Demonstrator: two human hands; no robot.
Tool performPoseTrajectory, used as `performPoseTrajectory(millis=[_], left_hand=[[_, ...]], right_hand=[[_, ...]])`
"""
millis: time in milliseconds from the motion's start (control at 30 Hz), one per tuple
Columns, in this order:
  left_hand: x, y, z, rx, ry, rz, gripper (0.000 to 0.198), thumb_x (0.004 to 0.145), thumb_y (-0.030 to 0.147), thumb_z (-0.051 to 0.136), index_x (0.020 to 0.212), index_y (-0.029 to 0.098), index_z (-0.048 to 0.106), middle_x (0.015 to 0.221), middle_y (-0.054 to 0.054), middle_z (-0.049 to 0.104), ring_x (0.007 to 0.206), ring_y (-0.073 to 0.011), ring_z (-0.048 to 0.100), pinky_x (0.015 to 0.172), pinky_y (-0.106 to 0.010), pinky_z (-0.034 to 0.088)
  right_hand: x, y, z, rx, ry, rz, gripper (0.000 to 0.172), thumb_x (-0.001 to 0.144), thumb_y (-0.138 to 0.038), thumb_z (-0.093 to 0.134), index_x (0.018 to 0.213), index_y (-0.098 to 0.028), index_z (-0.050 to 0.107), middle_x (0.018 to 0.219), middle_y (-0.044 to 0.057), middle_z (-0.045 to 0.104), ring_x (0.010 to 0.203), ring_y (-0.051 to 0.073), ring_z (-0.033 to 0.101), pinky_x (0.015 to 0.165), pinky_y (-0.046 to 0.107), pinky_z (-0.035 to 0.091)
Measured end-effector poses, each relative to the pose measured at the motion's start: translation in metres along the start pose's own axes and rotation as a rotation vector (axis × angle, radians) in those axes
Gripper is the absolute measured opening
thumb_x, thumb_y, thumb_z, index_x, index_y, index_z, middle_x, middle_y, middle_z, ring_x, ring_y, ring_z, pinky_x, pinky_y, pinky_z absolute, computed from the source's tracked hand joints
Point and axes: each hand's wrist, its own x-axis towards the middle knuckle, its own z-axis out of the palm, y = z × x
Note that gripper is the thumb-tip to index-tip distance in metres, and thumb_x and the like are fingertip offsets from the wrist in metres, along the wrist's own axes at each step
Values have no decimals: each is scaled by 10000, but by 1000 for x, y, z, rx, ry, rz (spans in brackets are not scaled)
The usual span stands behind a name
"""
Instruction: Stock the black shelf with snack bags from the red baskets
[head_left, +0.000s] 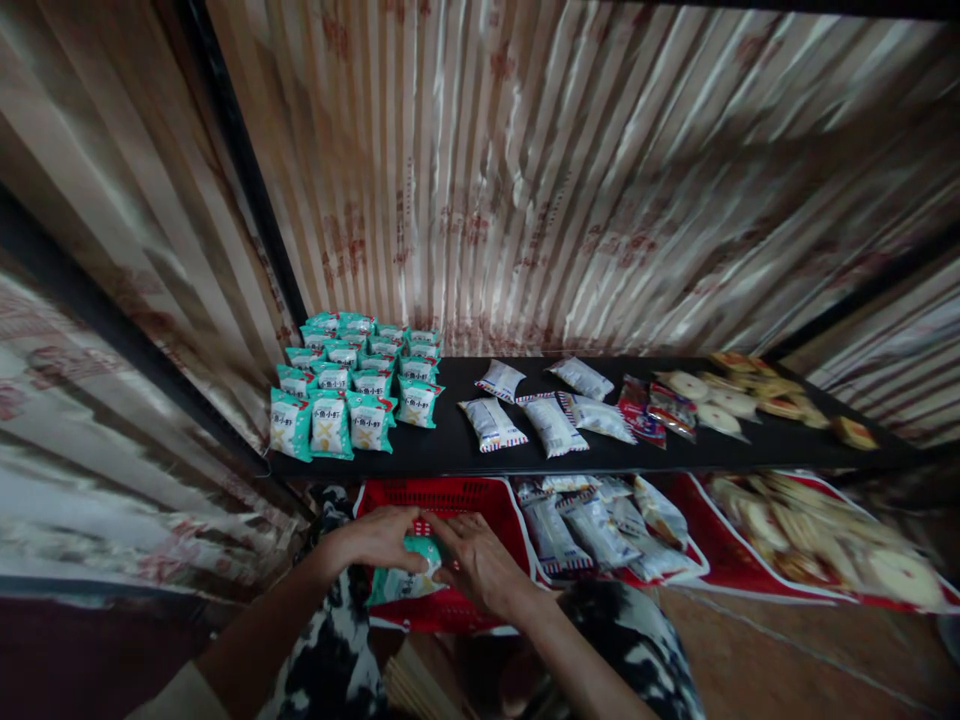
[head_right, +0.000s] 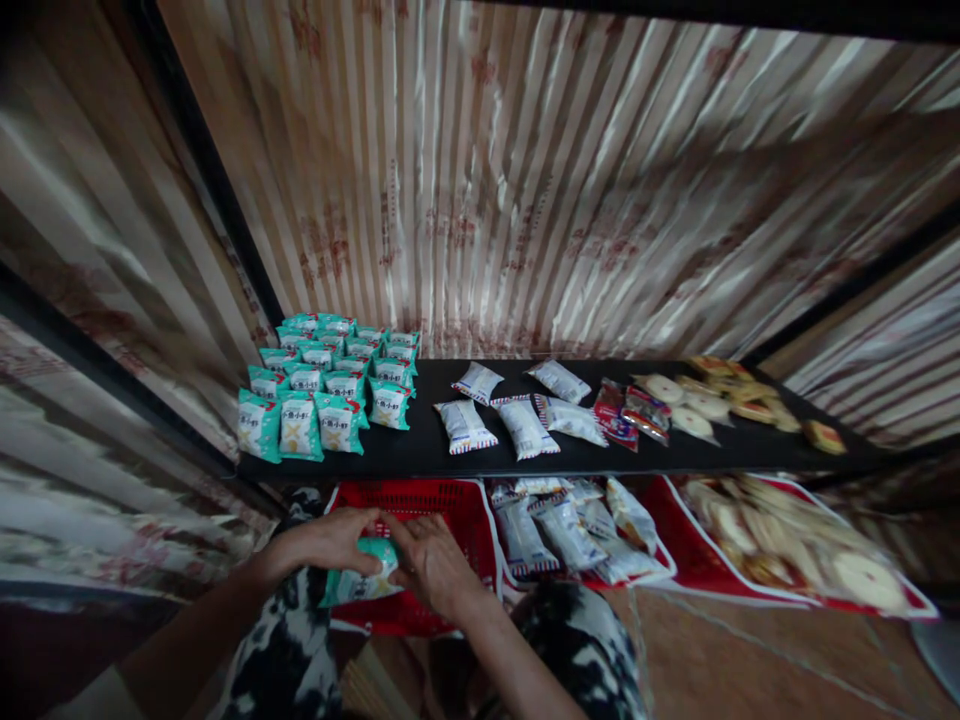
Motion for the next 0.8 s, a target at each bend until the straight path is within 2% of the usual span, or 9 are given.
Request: performPoseTrajectory(millis=[100, 167, 233, 367, 400, 433, 467, 600, 800], left_hand=[[4, 5, -14, 18, -124, 98, 436, 624, 394, 677, 1018, 211, 643, 896, -28, 708, 847, -223, 649, 729, -277, 470], [7, 10, -21, -36, -96, 129, 390, 724, 425, 595, 1035, 193, 635, 908, -45, 707, 825, -199, 654, 720, -269, 486], [7, 16, -24, -53, 114, 197, 358, 788, 414, 529, 1040, 180, 629, 977, -69, 691, 876, -191, 645, 782, -284, 493], [0, 26, -14, -4, 804, 405, 299, 842, 289, 466, 1101, 196, 583, 1174, -95, 594, 1117, -203, 538, 966, -351, 431], [-2, 26, -8, -3, 904, 425, 280, 850, 256, 445, 1090, 202, 580, 1170, -94, 588, 1120, -198, 534, 964, -353, 438], [-2, 25, -1, 4, 954, 424, 266, 854, 228, 430, 1072, 208, 581, 1159, -90, 586, 1110, -192, 540, 956, -351, 448], [-1, 23, 6, 16, 962, 409, 263, 855, 204, 417, 1060, 210, 582, 1159, -89, 582, 1106, -188, 544, 951, -346, 457], [12, 9, 32, 54, 815, 327, 317, 831, 143, 389, 1087, 189, 569, 1227, -109, 543, 1171, -203, 512, 1000, -363, 434], [38, -11, 40, 72, 776, 245, 365, 806, 104, 385, 1138, 158, 528, 1316, -138, 468, 1201, -218, 496, 1014, -390, 430]], right_hand=[[-2, 1, -3, 13, -25, 64, 694, 754, -278, 644, 1391, -261, 370, 1143, 112, 616, 1052, 274, 555, 927, 423, 387], [-2, 4, -4, 58, 14, 76, 610, 744, -287, 648, 1326, -263, 466, 1125, 96, 619, 1037, 262, 561, 911, 392, 410], [1, 9, -4, 147, 108, 105, 500, 743, -288, 644, 1232, -233, 556, 1089, 88, 632, 1015, 246, 573, 886, 357, 436], [24, 24, -4, 395, 380, 243, 424, 763, -347, 619, 1154, -189, 572, 1083, 90, 647, 994, 239, 599, 864, 357, 471], [32, 27, -4, 445, 439, 277, 424, 769, -370, 611, 1151, -192, 562, 1080, 88, 651, 979, 236, 607, 856, 361, 476], [42, 31, -5, 478, 493, 305, 429, 771, -390, 604, 1148, -191, 553, 1074, 87, 654, 963, 234, 613, 850, 364, 479], [52, 33, -6, 496, 540, 322, 437, 770, -406, 601, 1145, -188, 545, 1069, 87, 656, 952, 232, 615, 846, 365, 479], [94, 37, -6, 514, 645, 353, 485, 754, -457, 596, 1127, -152, 541, 1037, 93, 662, 900, 223, 624, 800, 347, 490], [135, 45, 11, 444, 708, 421, 499, 758, -467, 568, 1131, -136, 540, 1020, 107, 663, 890, 232, 630, 778, 354, 493]])
